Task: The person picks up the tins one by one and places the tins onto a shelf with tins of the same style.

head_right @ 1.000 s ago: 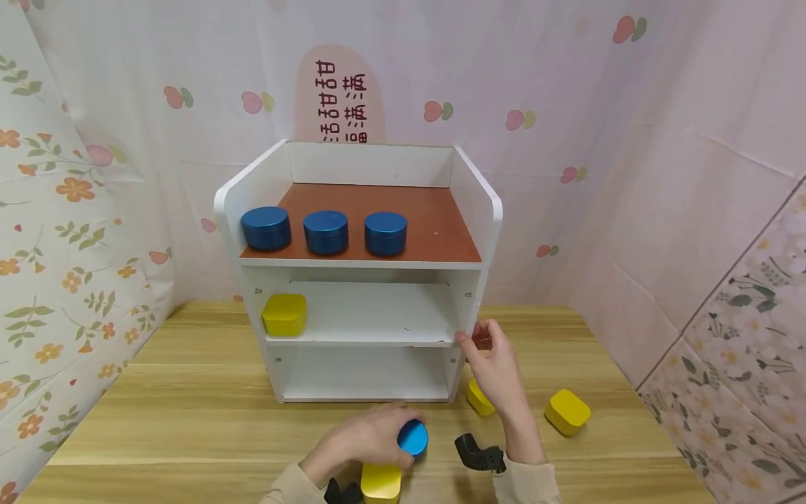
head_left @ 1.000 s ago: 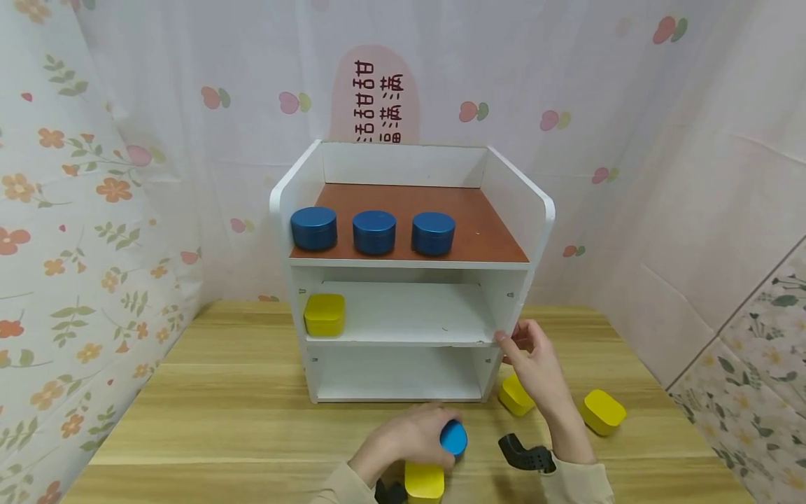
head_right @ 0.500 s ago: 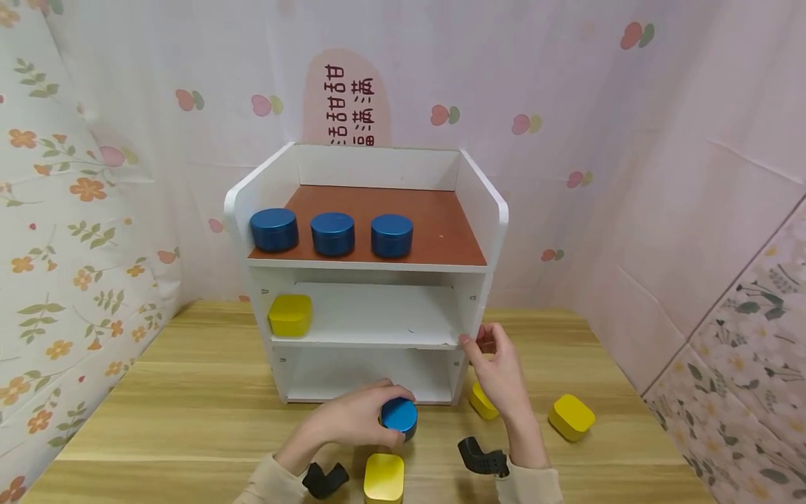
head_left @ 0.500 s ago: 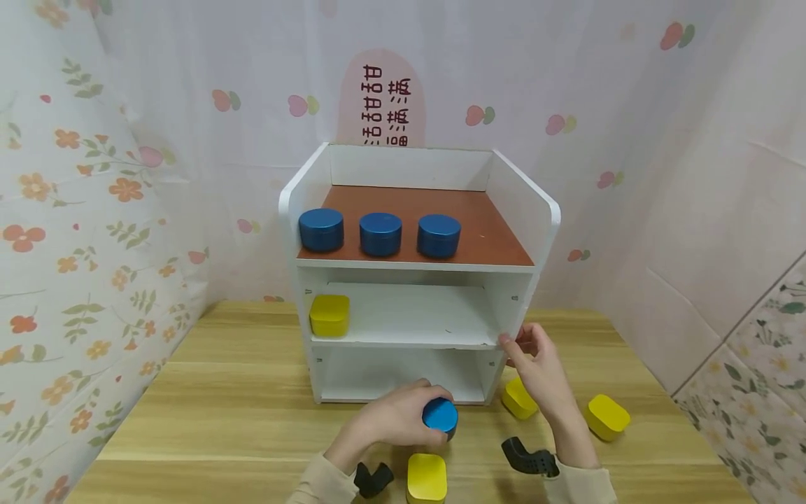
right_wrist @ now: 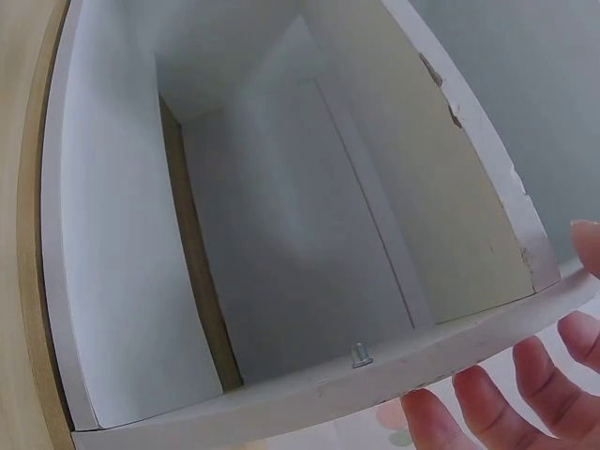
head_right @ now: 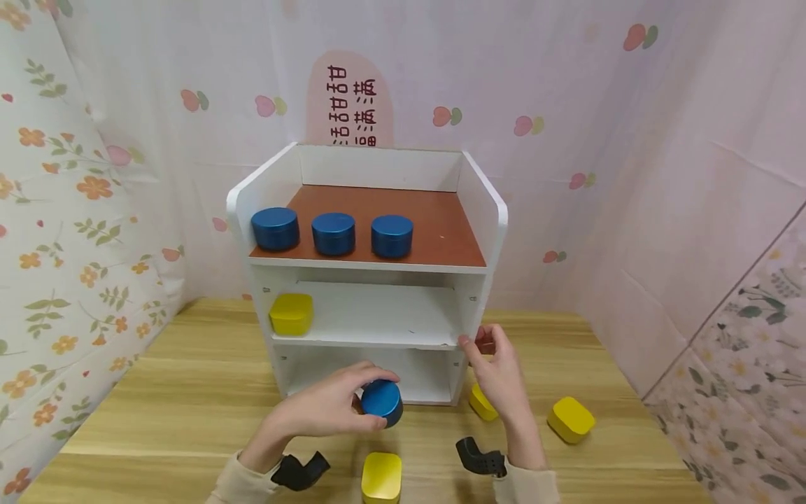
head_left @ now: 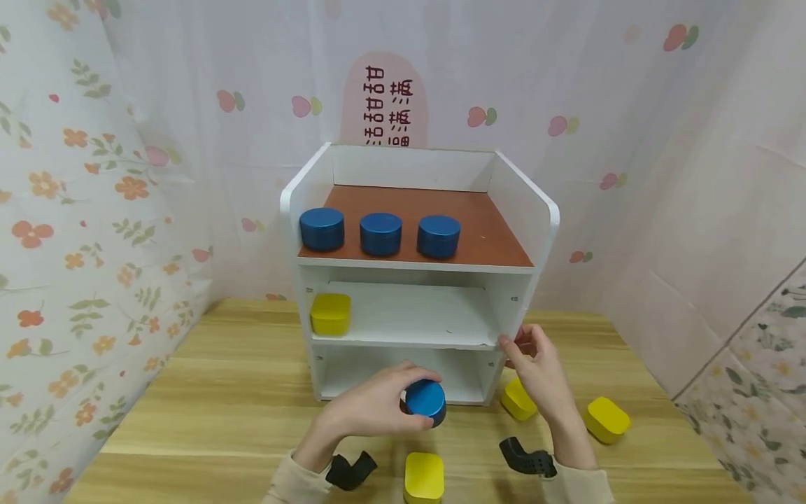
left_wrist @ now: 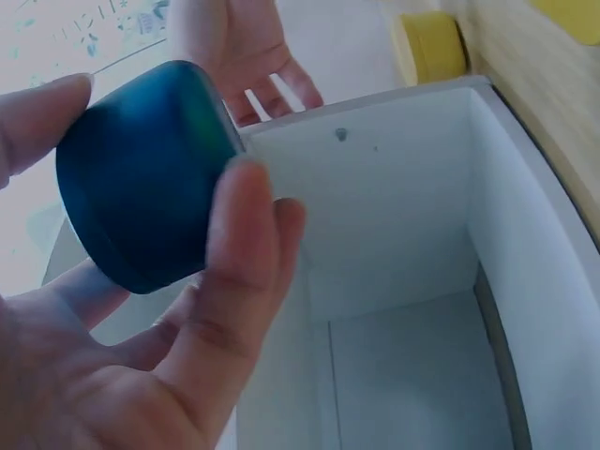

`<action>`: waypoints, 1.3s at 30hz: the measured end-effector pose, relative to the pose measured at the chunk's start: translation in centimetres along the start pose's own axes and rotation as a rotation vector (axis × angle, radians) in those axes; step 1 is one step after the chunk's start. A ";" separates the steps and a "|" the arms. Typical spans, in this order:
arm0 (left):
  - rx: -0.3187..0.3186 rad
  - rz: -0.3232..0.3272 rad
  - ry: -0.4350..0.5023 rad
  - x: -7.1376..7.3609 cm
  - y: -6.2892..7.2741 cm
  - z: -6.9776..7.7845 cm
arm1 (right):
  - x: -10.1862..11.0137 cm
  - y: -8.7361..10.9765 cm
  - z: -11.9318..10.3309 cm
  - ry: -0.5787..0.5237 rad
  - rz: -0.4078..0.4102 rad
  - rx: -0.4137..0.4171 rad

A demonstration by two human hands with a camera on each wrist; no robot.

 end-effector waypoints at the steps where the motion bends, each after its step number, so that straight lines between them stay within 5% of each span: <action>1: -0.003 0.004 0.015 0.2 0.0 0.1 | 0.0 0.0 -0.1 -0.002 -0.001 0.002; 10: -0.059 0.013 0.020 1.5 -0.8 2.5 | 0.0 0.3 0.0 -0.048 -0.022 -0.037; 17: -0.173 0.010 -0.163 4.3 -2.4 7.1 | 0.3 0.2 -0.6 -0.060 -0.032 -0.026; 25: -0.288 -0.007 -0.198 6.4 -5.5 12.4 | 0.5 0.1 -0.5 -0.091 -0.050 -0.053; 31: -0.304 0.011 -0.283 9.3 -7.3 15.7 | 0.3 0.2 -0.5 -0.095 -0.078 -0.082; 39: -0.296 0.037 -0.377 11.8 -9.5 18.1 | 0.1 0.2 -0.1 -0.094 -0.097 -0.100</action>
Point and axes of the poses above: each hand's wrist, its own y-axis away from the middle knuckle, its own x-axis out of the back of the hand, z = x × y, the point moved 7 cm from there along -y, towards the middle knuckle, and after that the axes turned 11 degrees about z, right-handed, at the moved point
